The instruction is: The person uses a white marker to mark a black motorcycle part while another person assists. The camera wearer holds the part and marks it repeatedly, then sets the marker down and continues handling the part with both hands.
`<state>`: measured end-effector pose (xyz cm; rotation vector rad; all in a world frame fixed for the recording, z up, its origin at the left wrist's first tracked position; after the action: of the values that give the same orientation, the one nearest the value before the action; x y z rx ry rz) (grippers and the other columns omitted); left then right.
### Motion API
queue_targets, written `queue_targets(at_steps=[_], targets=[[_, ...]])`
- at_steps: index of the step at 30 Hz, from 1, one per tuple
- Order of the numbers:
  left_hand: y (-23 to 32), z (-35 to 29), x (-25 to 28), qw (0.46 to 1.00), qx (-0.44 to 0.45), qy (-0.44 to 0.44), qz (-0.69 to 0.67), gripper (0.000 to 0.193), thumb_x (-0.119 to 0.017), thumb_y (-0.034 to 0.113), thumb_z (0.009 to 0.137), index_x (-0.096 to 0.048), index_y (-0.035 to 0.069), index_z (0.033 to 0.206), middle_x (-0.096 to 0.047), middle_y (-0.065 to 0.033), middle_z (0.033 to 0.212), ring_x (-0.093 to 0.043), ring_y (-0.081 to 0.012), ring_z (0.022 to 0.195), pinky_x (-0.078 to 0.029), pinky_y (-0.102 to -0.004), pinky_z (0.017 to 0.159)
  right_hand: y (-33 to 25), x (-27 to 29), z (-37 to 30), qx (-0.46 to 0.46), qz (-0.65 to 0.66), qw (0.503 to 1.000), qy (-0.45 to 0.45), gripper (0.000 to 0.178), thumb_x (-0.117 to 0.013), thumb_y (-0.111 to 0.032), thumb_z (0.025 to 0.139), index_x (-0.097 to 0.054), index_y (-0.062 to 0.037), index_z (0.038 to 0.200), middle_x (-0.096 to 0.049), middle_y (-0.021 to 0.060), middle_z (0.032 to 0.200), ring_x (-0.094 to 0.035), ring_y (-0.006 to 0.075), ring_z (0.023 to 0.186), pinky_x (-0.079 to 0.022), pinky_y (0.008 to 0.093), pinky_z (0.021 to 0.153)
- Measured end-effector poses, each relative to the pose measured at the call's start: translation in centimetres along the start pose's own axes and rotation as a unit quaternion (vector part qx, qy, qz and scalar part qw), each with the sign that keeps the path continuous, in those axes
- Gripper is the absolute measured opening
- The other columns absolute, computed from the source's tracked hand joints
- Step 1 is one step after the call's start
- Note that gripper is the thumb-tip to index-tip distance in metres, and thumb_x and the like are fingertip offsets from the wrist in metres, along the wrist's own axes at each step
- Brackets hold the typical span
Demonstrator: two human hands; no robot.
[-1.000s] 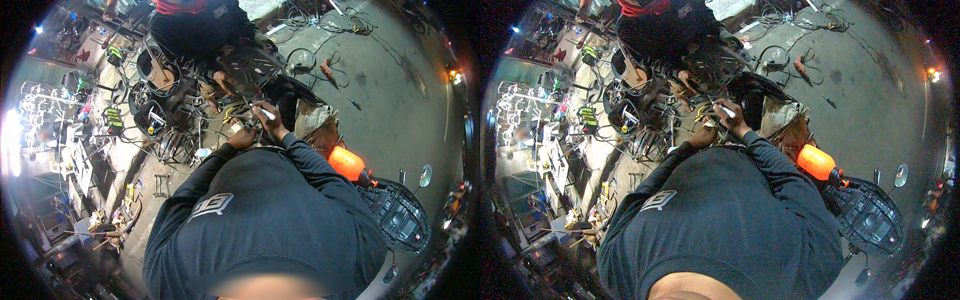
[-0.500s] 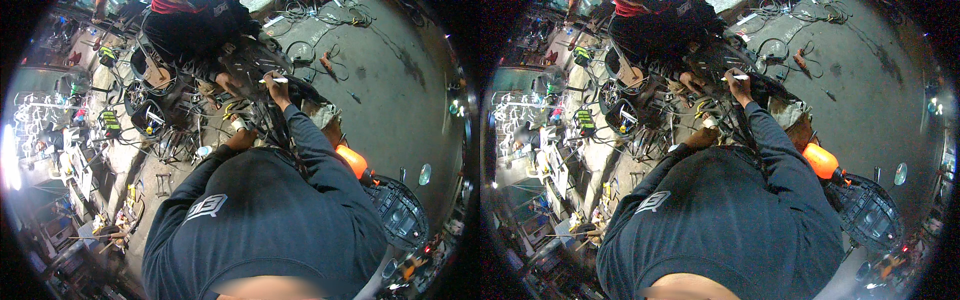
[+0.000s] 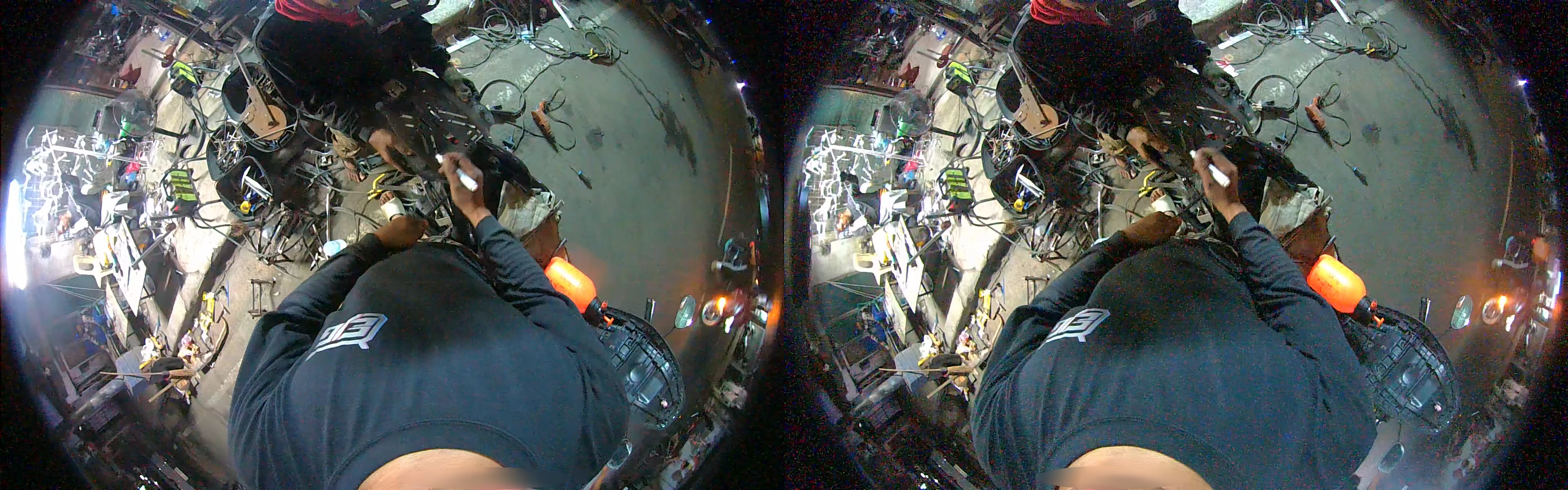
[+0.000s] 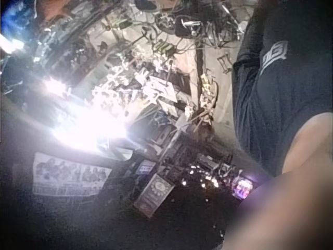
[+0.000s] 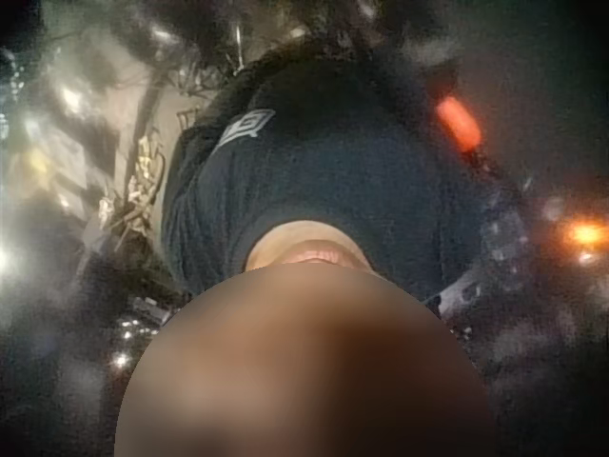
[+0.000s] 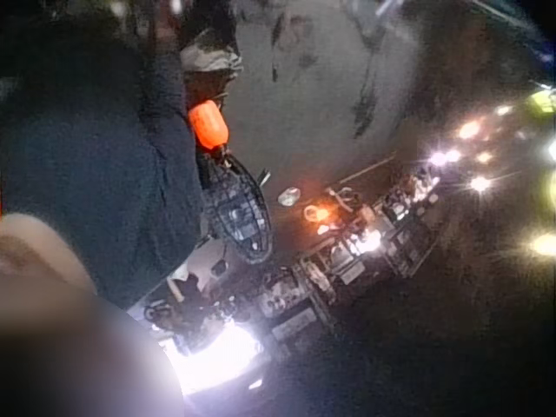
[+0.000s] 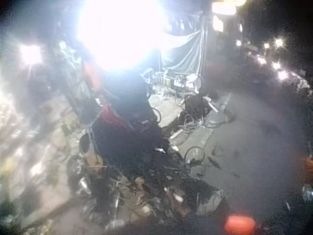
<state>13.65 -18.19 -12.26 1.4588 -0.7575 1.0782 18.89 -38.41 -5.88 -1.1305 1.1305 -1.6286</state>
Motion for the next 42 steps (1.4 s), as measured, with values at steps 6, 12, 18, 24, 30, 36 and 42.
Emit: queue_targets(at_steps=[6, 12, 18, 24, 30, 36, 42], targets=[[1.3, 1.2, 2.0, 0.983, 0.121, -0.019, -0.134, 0.023, -0.056, 0.016, 0.088, -0.06, -0.001, 0.101, -0.068, -0.019, 0.09, -0.07, -0.0359, 0.079, -0.055, -0.0481, 0.067, -1.0, -0.2, -4.4, 0.029, -0.041, 0.993, -0.106, 0.017, -0.063, -0.015, 0.093, -0.069, -0.0012, 0.099, -0.071, 0.01, 0.085, -0.068, 0.0157, 0.075, -0.052, 0.0304, 0.067], [2.7, 0.4, -0.5, 0.99, 0.106, 0.062, -0.062, 0.021, -0.053, 0.013, 0.09, -0.058, -0.003, 0.101, -0.064, -0.0222, 0.075, -0.069, -0.0373, 0.072, -0.051, -0.0453, 0.052, 1.6, 2.6, -2.4, -0.03, 0.041, 0.997, -0.057, 0.018, -0.056, -0.019, 0.094, -0.065, -0.0036, 0.09, -0.059, 0.0022, 0.069, -0.054, 0.0077, 0.062, -0.045, 0.0271, 0.059], [2.8, -0.4, -2.3, 0.982, 0.136, 0.098, -0.087, 0.019, -0.054, 0.015, 0.093, -0.061, -0.002, 0.094, -0.06, -0.0159, 0.066, -0.064, -0.0321, 0.061, -0.046, -0.0409, 0.046, 3.3, 2.6, -0.2, -0.133, 0.132, 0.982, -0.033, 0.022, -0.056, -0.023, 0.093, -0.066, -0.0041, 0.087, -0.058, 0.0003, 0.07, -0.053, 0.0068, 0.062, -0.044, 0.0267, 0.057], [3.4, 0.0, -0.8, 0.993, 0.108, 0.051, 0.021, 0.027, -0.052, 0.017, 0.099, -0.061, -0.007, 0.105, -0.061, -0.0175, 0.072, -0.065, -0.0308, 0.069, -0.047, -0.0447, 0.061, 4.2, 1.0, 5.0, -0.036, 0.102, 0.994, 0.01, 0.022, -0.061, -0.025, 0.088, -0.063, -0.0045, 0.08, -0.055, -0.0026, 0.07, -0.051, 0.0112, 0.063, -0.042, 0.0292, 0.058], [2.8, -0.6, -0.6, 0.893, 0.288, 0.118, -0.326, 0.037, -0.05, 0.02, 0.1, -0.051, -0.015, 0.112, -0.057, -0.0283, 0.077, -0.062, -0.0439, 0.073, -0.047, -0.0497, 0.074, 8.4, -2.2, 8.1, 0.066, -0.053, 0.994, -0.064, 0.014, -0.063, -0.016, 0.089, -0.065, -0.0038, 0.083, -0.067, 0.0061, 0.081, -0.064, 0.0208, 0.068, -0.049, 0.0313, 0.061], [2.7, -0.1, -0.1, 0.922, 0.239, 0.118, -0.279, 0.046, -0.048, 0.019, 0.101, -0.032, -0.019, 0.121, -0.057, -0.031, 0.074, -0.061, -0.0493, 0.074, -0.048, -0.0486, 0.073, 10.0, -2.9, 8.3, 0.094, -0.108, 0.985, -0.093, 0.02, -0.062, -0.022, 0.09, -0.067, -0.0028, 0.087, -0.069, 0.0069, 0.082, -0.066, 0.0189, 0.07, -0.05, 0.0332, 0.063], [3.3, 0.0, 0.5, 0.876, 0.265, 0.249, -0.318, 0.026, -0.047, 0.013, 0.098, -0.053, -0.012, 0.098, -0.052, -0.0235, 0.067, -0.058, -0.045, 0.066, -0.045, -0.047, 0.071, 8.3, -2.8, 8.0, 0.057, -0.15, 0.979, -0.127, 0.014, -0.062, -0.019, 0.088, -0.065, -0.005, 0.085, -0.07, 0.0085, 0.088, -0.07, 0.0282, 0.079, -0.053, 0.0359, 0.065]])
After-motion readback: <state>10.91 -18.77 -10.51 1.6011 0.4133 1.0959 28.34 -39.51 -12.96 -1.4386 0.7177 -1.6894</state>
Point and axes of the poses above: each hand's wrist, its own z-axis towards the middle knuckle, its own x-axis out of the back of the hand, y = z × x, the point moved 3 cm from there along z, towards the middle knuckle
